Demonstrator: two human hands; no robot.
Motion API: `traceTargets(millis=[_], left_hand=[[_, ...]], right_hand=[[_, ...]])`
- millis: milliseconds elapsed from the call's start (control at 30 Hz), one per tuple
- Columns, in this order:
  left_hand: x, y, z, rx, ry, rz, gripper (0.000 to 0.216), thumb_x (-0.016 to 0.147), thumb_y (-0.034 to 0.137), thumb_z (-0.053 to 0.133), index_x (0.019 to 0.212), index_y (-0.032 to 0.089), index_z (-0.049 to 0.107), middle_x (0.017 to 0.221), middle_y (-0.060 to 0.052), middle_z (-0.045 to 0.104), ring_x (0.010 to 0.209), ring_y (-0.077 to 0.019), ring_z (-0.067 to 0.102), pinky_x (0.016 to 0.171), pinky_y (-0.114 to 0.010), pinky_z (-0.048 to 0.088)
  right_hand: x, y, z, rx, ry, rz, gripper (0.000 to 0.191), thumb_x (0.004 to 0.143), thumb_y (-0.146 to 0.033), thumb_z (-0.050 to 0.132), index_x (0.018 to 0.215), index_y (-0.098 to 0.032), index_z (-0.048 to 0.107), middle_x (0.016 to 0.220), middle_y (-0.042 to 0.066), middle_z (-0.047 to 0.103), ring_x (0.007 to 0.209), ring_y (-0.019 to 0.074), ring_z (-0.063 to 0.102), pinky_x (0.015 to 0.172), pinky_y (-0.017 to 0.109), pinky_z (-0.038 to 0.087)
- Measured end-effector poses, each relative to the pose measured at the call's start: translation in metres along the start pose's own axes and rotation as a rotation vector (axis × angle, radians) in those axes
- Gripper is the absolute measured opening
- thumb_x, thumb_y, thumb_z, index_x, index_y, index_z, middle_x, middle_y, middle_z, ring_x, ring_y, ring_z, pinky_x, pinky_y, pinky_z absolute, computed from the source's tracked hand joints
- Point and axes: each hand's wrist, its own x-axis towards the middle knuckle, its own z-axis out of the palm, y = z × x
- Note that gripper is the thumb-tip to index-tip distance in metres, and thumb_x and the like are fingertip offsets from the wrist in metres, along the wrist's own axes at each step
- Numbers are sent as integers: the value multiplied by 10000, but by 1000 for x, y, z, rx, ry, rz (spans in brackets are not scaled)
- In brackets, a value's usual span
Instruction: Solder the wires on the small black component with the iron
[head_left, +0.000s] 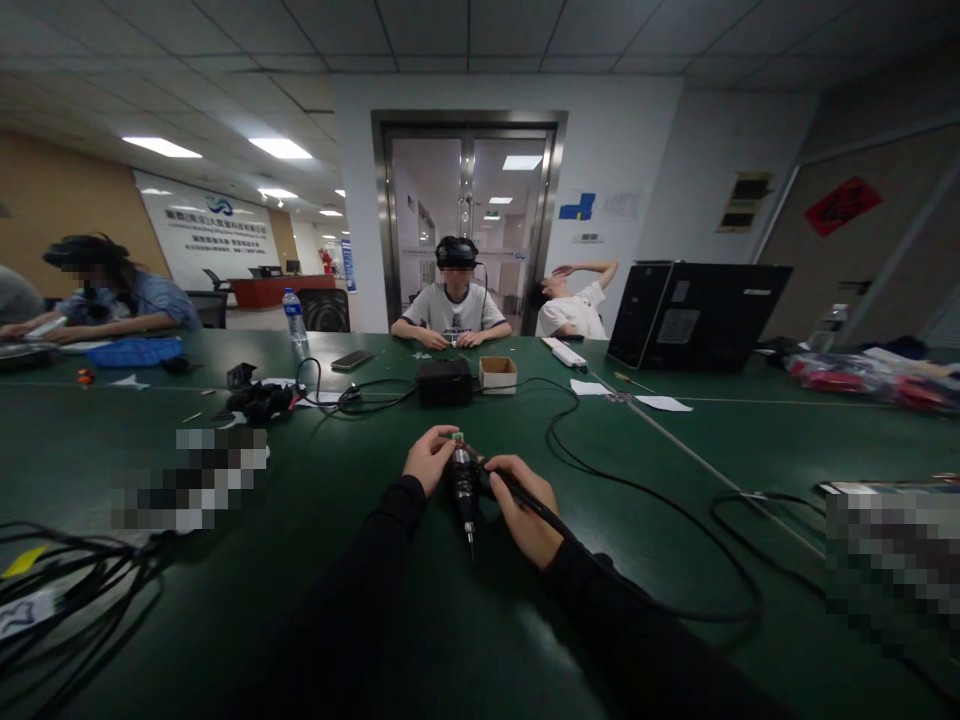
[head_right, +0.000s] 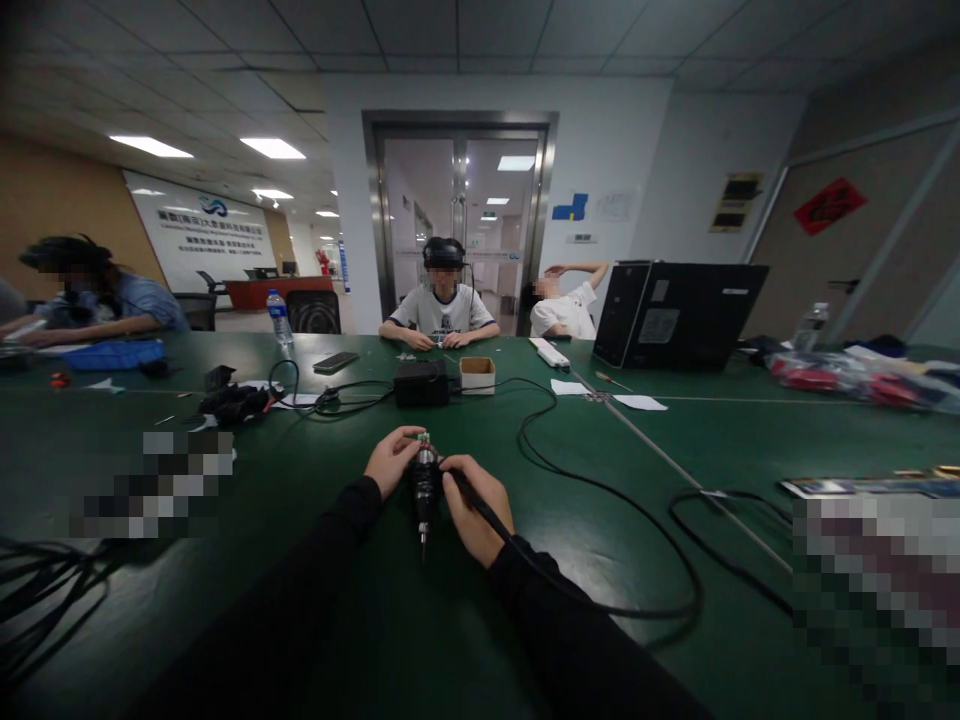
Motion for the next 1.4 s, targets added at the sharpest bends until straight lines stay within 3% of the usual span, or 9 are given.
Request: traceTargets(millis=[333, 600, 667, 767, 867, 1033, 1133, 1233, 1400], left_hand=[[6, -9, -6, 244, 32, -38, 282, 752, 304, 593, 978, 157, 675, 754, -54, 710, 714, -181, 650, 711, -290, 492], [12, 4, -7, 513, -9, -147, 193, 730, 328, 584, 757, 181, 706, 828, -87, 724, 848, -248, 645, 820, -322, 467], [9, 9, -5, 460, 4, -204, 252, 707, 350, 621, 859, 167, 702, 808, -92, 718, 810, -250, 649, 780, -316, 473], [-1, 15, -6, 391, 16, -309, 554, 670, 445, 666, 1140, 155, 619, 796, -104, 710, 666, -242, 639, 645, -311, 475], [-15, 24, -9, 363, -84, -384, 714, 638, 536, 666, 1250, 192, 535, 896, -132, 707, 579, -210, 607, 538, -280, 442], [-36, 37, 2, 509, -140, -246, 895, 434, 448, 820, 1233, 173, 524, 1228, -219, 580, 845, -283, 651, 647, -289, 470], [-43, 40, 15, 621, -86, -114, 846, 413, 355, 829, 1183, 169, 532, 1165, -190, 604, 965, -323, 637, 762, -307, 463], [-43, 45, 19, 761, -88, -98, 758, 426, 299, 808, 1132, 192, 551, 1050, -137, 644, 927, -321, 645, 756, -312, 455], [-44, 53, -16, 828, -141, -130, 733, 423, 283, 778, 1123, 216, 571, 934, -89, 672, 804, -286, 652, 671, -305, 453]], right_hand=[[1, 1, -2, 23, 51, 37, 162, 891, -312, 494, 938, -213, 613, 895, 19, 679, 799, 170, 619, 728, 264, 469], [3, -1, -6, 44, 119, 77, 164, 887, -316, 504, 923, -202, 615, 853, 10, 655, 760, 159, 593, 698, 250, 453], [3, 0, -6, 44, 134, 95, 178, 883, -330, 507, 931, -198, 616, 833, 10, 648, 729, 157, 585, 672, 251, 451], [3, 4, -7, 64, 160, 113, 192, 885, -346, 498, 922, -197, 614, 761, -4, 618, 646, 145, 554, 609, 243, 435], [4, 6, -6, 75, 191, 132, 197, 885, -352, 498, 935, -199, 609, 735, -10, 597, 606, 137, 525, 573, 239, 420], [5, 6, -5, 62, 214, 149, 204, 867, -364, 511, 922, -198, 618, 714, -10, 592, 601, 137, 527, 570, 245, 418], [4, 6, -6, 74, 217, 141, 208, 867, -366, 501, 908, -198, 616, 713, -10, 593, 600, 136, 524, 569, 243, 418], [4, 7, -6, 74, 201, 155, 203, 875, -370, 503, 919, -202, 609, 724, -12, 591, 594, 132, 518, 565, 239, 413], [3, 7, -7, 88, 186, 161, 200, 880, -373, 507, 928, -201, 597, 695, -19, 558, 582, 130, 506, 548, 231, 405]])
